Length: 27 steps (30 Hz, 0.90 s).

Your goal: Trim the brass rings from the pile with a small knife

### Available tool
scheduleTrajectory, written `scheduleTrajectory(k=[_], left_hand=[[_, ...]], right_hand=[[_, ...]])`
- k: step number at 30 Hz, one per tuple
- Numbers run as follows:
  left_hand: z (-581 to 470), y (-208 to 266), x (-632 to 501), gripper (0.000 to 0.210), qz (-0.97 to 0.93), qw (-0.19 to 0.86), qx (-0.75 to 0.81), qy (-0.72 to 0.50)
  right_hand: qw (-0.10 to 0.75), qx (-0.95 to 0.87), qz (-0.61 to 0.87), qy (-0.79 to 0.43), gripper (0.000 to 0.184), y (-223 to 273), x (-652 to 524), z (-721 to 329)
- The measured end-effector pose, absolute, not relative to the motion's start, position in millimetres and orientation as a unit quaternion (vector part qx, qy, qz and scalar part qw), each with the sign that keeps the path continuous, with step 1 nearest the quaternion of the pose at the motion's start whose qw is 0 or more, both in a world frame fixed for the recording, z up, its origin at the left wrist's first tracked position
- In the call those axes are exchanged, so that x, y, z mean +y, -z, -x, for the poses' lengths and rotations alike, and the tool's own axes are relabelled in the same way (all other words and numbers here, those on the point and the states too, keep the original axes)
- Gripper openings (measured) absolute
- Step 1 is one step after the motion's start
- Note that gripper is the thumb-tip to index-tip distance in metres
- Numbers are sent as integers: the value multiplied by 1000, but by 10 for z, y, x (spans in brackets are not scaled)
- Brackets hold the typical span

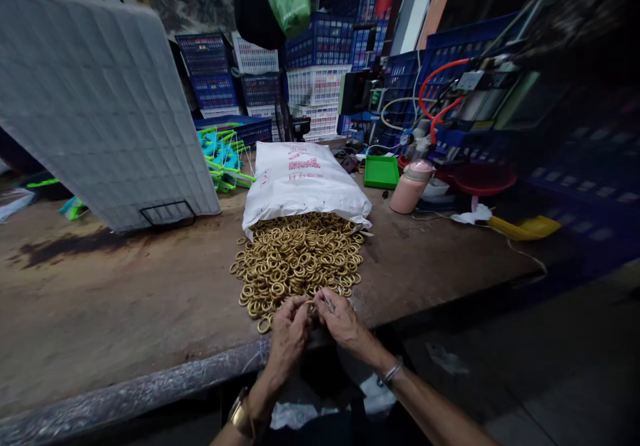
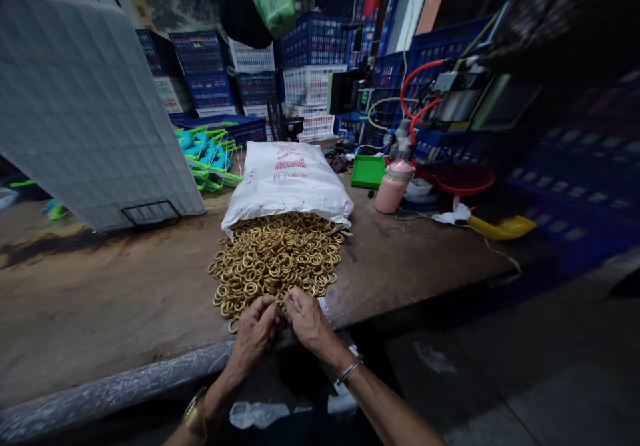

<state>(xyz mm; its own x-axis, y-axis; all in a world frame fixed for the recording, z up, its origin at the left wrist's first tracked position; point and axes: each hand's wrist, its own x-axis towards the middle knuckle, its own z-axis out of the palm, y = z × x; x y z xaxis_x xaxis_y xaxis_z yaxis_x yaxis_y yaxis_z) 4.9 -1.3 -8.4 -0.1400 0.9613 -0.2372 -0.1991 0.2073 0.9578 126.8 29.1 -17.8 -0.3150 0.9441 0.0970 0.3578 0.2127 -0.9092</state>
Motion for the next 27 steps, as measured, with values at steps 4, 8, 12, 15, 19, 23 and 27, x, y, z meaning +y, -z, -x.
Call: scheduleTrajectory(k=[4, 8, 12, 15, 19, 23, 27], left_hand=[[-45, 95, 37, 19, -395, 526, 543, -522], [-33, 112, 2, 22, -414, 533, 541, -502], [10, 132, -22, 28, -400, 582, 542, -456], [38, 139, -22, 30, -382, 612, 523, -454], [37, 131, -24, 28, -371, 619, 501, -477], [17, 93, -21, 29, -348, 615, 510, -490], [-8, 46, -15, 32, -348, 602, 527, -489]], right_hand=[[334, -677, 495, -430, 25, 170, 327, -1232], [317, -674, 532, -402, 25, 217, 372, -1193], [313, -673, 526, -415, 25, 203, 393, -1177], [324, -663, 505, -448, 23, 181, 419, -1186], [315, -669, 525, -422, 22, 200, 447, -1221], [255, -742, 527, -326, 12, 190, 379, -1263], [165, -799, 513, -267, 23, 118, 282, -1275]])
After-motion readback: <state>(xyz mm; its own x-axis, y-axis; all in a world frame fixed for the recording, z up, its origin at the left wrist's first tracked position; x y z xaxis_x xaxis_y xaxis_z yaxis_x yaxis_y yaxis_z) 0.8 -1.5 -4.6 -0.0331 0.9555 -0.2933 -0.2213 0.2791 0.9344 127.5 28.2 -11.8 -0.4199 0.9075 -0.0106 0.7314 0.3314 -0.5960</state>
